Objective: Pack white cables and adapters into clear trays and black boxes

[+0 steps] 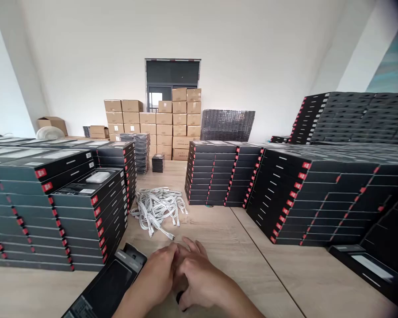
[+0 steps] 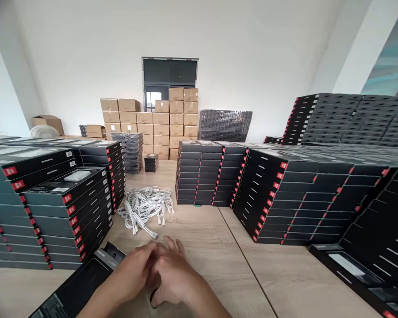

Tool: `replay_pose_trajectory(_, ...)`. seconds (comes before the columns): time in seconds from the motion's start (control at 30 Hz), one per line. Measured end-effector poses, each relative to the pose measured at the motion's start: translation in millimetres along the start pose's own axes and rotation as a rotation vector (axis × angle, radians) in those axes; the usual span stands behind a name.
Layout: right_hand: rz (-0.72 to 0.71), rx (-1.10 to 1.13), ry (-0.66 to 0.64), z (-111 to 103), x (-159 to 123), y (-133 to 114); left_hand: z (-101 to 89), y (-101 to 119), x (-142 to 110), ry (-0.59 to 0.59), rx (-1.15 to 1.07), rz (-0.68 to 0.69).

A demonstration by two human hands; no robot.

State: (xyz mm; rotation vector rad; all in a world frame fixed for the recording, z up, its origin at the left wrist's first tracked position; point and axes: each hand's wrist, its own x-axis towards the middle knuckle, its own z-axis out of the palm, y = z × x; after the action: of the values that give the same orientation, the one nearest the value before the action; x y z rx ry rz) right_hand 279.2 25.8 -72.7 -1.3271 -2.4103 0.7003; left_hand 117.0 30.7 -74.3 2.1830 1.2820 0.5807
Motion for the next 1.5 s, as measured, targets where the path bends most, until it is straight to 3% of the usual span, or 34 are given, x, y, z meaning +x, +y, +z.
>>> replay_pose_trajectory(0.13,-0.049,-0.169,0.003,-2,13,-8,-3.8,-4,1,0.014,-0.071,-0.034)
replay_pose_trajectory(0.27,-0.033,-0.115,0.019,-4,14,-14,-8.4,-8,2,0.024,-0.098,-0.049)
replay_pose_trajectory(0.43,-0.008,-0.162,0.096,3,10,-2,-14.2,-12,3,0.07,-0.125,-0.075)
replay_pose_trajectory(0.6,0.018,0.161,-0.043,-25,33,8,-18.3,-15,4,0.13,-0.126,-0.132)
replay_pose_trajectory(0.7,0.065,0.194,0.139,-31,71,1,-19.0,-16,4,0.136,-0.131,-0.141)
replay_pose_trajectory(0.83,0.102,0.084,0.275,-11,115,-2,-22.3,-16,5,0.155,-0.16,-0.159)
replay_pose_trajectory(0.9,0.088,0.047,0.296,-9,121,0,-27.1,-16,5,0.197,-0.198,-0.176)
replay_pose_trajectory(0.97,0.062,0.019,0.312,-21,114,3,-33.7,-16,7,0.266,-0.246,-0.208)
replay_pose_trajectory(1.07,-0.012,-0.014,0.338,-55,90,1,-41.8,-16,8,0.516,-0.44,-0.288)
replay_pose_trajectory(1.13,-0.142,-0.044,0.38,-73,71,-7,-42.9,-15,10,0.588,-0.686,-0.343)
replay_pose_trajectory(1.17,-0.213,-0.065,0.405,-79,63,-12,-42.0,-15,11,0.54,-0.837,-0.369)
replay_pose_trajectory(1.23,-0.32,-0.101,0.464,-82,52,-21,-38.9,-14,13,0.308,-1.157,-0.389)
replay_pose_trajectory(1.3,-0.352,-0.101,0.546,-79,47,-25,-36.8,-12,15,0.139,-1.472,-0.337)
replay_pose_trajectory(1.37,-0.315,-0.034,0.692,-74,48,-24,-37.2,-10,15,0.146,-1.681,-0.233)
replay_pose_trajectory(1.43,-0.188,0.132,0.85,-71,50,-18,-38.7,-7,14,0.269,-1.747,-0.147)
replay_pose_trajectory(1.5,-0.029,0.409,0.843,-70,51,-14,-38.7,-4,14,0.373,-1.707,-0.107)
